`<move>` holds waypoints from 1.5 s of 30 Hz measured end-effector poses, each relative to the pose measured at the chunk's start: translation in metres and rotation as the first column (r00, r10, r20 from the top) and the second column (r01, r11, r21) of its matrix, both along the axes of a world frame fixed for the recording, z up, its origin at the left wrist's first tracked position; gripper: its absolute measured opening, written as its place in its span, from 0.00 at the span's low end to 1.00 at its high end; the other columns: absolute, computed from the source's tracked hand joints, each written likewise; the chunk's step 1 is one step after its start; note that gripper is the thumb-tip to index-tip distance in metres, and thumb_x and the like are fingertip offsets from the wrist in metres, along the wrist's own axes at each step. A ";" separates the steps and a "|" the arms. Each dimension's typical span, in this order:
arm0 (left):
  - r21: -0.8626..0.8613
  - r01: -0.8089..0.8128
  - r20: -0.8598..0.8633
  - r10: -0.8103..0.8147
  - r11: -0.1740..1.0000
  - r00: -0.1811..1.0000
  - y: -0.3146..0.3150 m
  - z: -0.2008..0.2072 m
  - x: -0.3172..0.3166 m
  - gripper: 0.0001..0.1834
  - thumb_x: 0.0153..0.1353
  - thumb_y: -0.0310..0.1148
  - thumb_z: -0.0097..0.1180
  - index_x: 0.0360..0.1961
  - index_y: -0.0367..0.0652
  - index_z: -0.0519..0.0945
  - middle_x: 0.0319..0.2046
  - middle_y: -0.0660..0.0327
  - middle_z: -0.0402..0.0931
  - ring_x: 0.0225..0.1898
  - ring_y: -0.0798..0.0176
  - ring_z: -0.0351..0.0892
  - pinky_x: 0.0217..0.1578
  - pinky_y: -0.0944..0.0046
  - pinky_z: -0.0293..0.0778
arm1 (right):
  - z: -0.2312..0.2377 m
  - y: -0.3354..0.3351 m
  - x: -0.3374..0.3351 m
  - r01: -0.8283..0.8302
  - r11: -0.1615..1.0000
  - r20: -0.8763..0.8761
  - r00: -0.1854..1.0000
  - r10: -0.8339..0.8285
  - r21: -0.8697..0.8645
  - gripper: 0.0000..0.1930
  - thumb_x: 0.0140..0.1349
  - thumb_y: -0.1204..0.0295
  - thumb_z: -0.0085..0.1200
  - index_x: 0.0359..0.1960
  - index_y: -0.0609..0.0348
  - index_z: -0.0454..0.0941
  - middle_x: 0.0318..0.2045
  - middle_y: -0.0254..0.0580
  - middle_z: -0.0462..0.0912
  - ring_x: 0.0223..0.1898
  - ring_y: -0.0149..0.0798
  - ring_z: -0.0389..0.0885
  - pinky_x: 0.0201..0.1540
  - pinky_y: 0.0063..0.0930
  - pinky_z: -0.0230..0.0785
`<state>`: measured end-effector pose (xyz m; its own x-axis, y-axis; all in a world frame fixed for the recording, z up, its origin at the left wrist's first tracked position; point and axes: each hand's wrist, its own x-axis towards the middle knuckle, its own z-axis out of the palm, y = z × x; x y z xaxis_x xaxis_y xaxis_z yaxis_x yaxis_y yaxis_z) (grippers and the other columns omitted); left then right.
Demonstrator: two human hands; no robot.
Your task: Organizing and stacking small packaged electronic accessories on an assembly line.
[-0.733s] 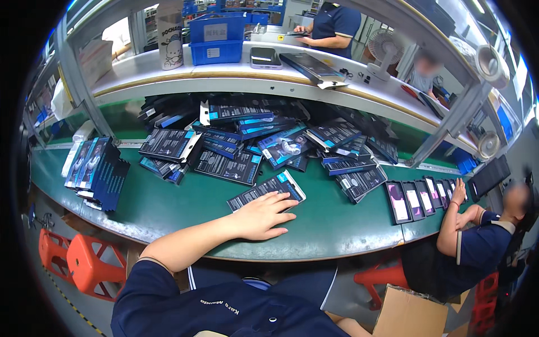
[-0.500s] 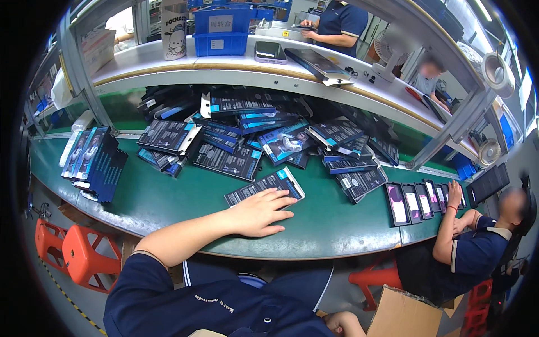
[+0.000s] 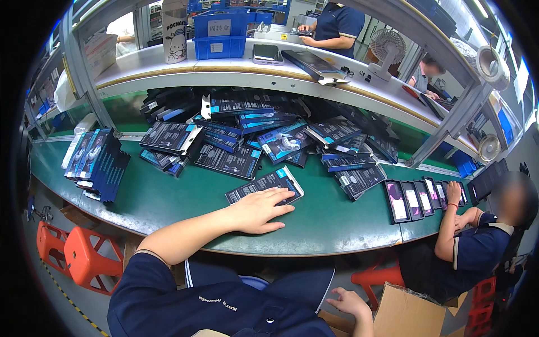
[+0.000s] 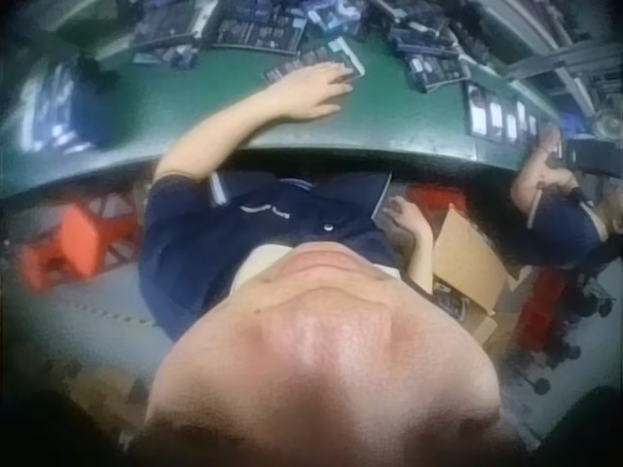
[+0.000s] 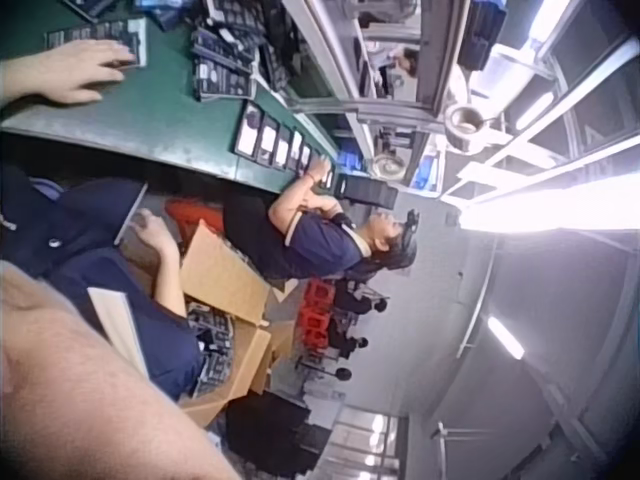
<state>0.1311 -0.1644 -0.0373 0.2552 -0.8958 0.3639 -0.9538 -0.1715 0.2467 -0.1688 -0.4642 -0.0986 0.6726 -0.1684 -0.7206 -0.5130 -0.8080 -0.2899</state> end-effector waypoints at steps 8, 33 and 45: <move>0.025 -0.024 -0.003 0.024 0.999 1.000 0.000 -0.001 0.000 0.25 0.63 0.45 0.55 0.55 0.39 0.76 0.65 0.44 0.62 0.68 0.43 0.60 0.68 0.49 0.57 | -0.007 -0.007 -0.005 -0.066 0.998 -0.102 0.993 0.065 -0.006 0.35 0.60 0.43 0.57 0.61 0.54 0.72 0.44 0.54 0.84 0.50 0.52 0.82 0.53 0.35 0.73; 0.064 -0.010 0.011 0.009 0.998 1.000 0.001 0.003 0.002 0.25 0.65 0.46 0.55 0.57 0.41 0.75 0.66 0.43 0.61 0.68 0.42 0.60 0.69 0.47 0.55 | -0.012 0.059 0.020 -0.464 0.842 -0.112 0.885 0.451 -0.275 0.30 0.63 0.48 0.54 0.63 0.48 0.71 0.54 0.50 0.80 0.53 0.50 0.79 0.58 0.40 0.70; 0.070 -0.011 -0.001 0.011 0.997 1.000 0.001 0.004 0.001 0.25 0.65 0.46 0.55 0.58 0.42 0.74 0.66 0.43 0.60 0.68 0.42 0.59 0.69 0.47 0.55 | -0.026 0.047 0.020 -0.365 0.918 0.015 0.928 0.371 -0.157 0.32 0.64 0.47 0.51 0.63 0.54 0.69 0.55 0.56 0.77 0.57 0.55 0.76 0.59 0.43 0.69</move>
<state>0.1322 -0.1633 -0.0332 0.2657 -0.9163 0.2998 -0.9514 -0.1989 0.2352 -0.1492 -0.4170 -0.1248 0.7375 -0.0059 -0.6753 -0.1607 -0.9728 -0.1671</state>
